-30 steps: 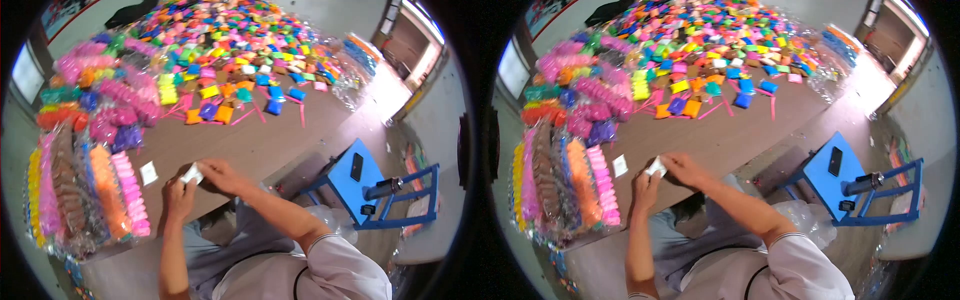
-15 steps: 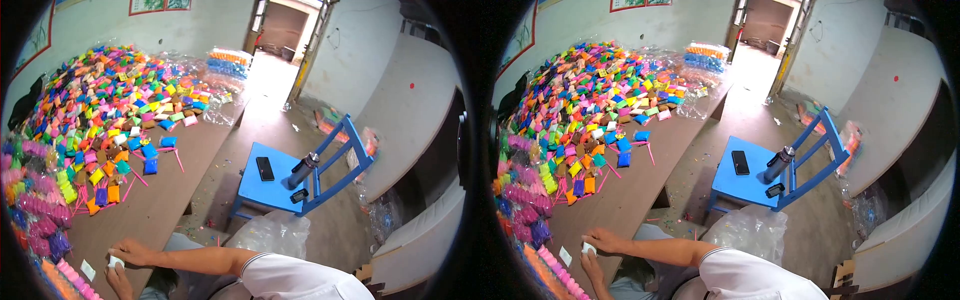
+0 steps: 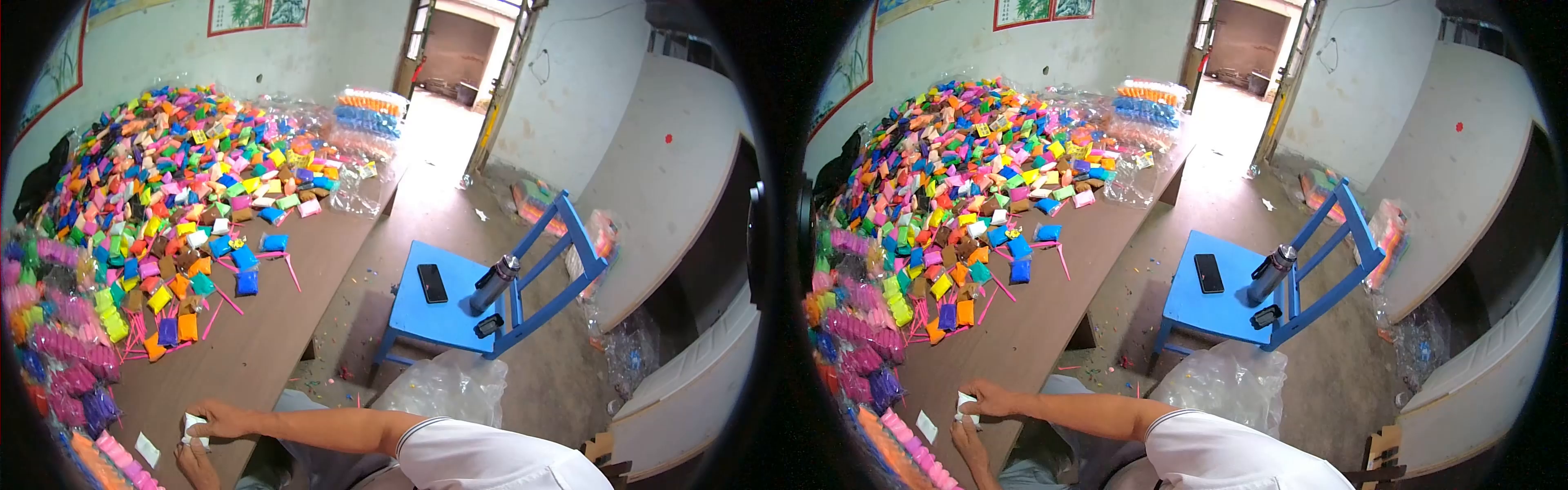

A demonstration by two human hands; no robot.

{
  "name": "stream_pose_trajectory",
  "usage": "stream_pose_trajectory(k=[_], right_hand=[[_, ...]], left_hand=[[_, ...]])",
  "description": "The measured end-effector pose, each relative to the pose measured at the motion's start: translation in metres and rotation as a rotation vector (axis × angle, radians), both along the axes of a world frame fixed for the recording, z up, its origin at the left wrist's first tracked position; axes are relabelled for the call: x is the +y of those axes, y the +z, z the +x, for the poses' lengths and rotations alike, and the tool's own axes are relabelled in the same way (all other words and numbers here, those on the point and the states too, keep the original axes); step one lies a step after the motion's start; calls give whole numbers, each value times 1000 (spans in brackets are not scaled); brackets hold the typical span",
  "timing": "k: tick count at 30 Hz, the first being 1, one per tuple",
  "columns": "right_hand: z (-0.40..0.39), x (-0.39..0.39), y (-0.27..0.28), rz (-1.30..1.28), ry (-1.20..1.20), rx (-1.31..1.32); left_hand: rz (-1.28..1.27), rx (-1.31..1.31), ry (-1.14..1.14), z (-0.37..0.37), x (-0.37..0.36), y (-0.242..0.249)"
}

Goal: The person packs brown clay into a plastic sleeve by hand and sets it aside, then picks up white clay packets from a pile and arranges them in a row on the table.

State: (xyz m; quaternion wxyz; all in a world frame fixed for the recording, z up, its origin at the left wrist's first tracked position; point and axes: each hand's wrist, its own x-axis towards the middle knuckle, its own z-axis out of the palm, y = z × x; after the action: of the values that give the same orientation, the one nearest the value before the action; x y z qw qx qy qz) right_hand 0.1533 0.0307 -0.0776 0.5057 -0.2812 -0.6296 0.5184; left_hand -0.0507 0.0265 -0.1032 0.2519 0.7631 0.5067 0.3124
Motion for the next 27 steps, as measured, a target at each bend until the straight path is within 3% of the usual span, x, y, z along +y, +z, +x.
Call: stream_pose_trajectory(k=[4,6,9,11,12,14,25,27], right_hand=[[3,0,3,-84,91,112],[5,0,5,-73,121,123],[9,-2,15,-96,176,130],[13,-7,28,-342,216,237],[11,-6,26,-341,217,236],[7,-3,18,-217,147,222],[14,-2,22,-185,169,177],[14,-2,15,-236,144,190]], left_hand=[[67,42,-17,1,-2,9],[-44,-199,-51,1,-2,8],[-56,-327,-26,8,-5,15],[-69,-352,-17,6,-4,15],[-84,-376,-9,5,-4,15],[-84,-340,-13,-1,0,12],[-62,-422,-31,4,-8,30],[-117,-264,-60,-9,-3,25]])
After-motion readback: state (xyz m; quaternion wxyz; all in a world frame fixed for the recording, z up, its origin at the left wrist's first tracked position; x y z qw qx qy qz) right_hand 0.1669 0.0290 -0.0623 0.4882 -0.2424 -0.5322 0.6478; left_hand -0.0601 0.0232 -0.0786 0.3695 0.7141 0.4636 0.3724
